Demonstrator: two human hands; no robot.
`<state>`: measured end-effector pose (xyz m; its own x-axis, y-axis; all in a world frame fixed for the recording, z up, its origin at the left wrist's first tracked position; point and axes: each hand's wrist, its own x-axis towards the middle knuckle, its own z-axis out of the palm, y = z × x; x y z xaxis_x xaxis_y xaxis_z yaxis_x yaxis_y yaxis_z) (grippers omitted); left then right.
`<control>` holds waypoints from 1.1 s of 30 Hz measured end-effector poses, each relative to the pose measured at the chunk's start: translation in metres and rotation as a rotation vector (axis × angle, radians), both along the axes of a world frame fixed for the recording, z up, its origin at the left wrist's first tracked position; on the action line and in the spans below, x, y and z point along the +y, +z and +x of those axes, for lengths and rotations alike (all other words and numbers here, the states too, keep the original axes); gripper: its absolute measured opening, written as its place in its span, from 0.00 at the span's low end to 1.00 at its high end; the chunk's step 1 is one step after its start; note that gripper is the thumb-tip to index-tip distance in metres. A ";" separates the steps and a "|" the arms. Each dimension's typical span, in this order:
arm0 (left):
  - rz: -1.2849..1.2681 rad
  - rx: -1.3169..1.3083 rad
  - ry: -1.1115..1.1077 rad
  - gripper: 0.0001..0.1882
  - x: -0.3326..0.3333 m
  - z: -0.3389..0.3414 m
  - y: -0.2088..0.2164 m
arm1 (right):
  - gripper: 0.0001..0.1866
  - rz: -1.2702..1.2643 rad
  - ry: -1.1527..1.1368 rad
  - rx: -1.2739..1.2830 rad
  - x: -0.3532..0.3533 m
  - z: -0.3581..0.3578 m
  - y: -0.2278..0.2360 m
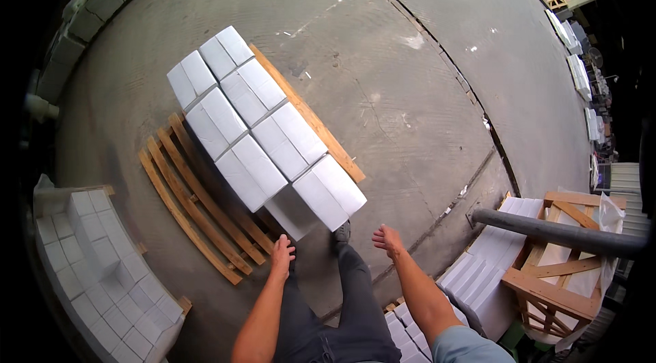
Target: The person repeatedly picks up white rectangular blocks from a large wrapped stack and places them onto a wooden pallet. The person arranges the blocks in neat rows, building up a new stack on the pallet.
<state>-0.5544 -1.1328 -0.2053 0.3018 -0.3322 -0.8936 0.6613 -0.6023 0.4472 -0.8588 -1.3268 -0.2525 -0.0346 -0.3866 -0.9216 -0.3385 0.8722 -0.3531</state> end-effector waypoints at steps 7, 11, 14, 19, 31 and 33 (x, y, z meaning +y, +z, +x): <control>0.041 -0.228 0.168 0.40 -0.137 -0.023 -0.083 | 0.25 -0.325 0.463 -0.029 -0.135 0.079 -0.135; -0.003 -0.382 0.353 0.37 -0.159 -0.040 -0.156 | 0.26 -0.346 0.525 -0.125 -0.155 0.148 -0.177; 0.027 -0.442 0.280 0.36 -0.169 -0.050 -0.160 | 0.31 -0.275 0.534 -0.216 -0.162 0.147 -0.199; -0.092 -0.278 0.582 0.33 -0.125 -0.034 -0.177 | 0.34 -0.411 0.653 -0.218 -0.122 0.185 -0.150; -0.006 -0.076 0.594 0.42 -0.063 0.002 -0.161 | 0.31 -0.424 0.652 -0.176 -0.066 0.224 -0.115; 0.027 -0.011 0.658 0.42 -0.040 0.012 -0.138 | 0.31 -0.513 0.722 -0.078 -0.036 0.225 -0.092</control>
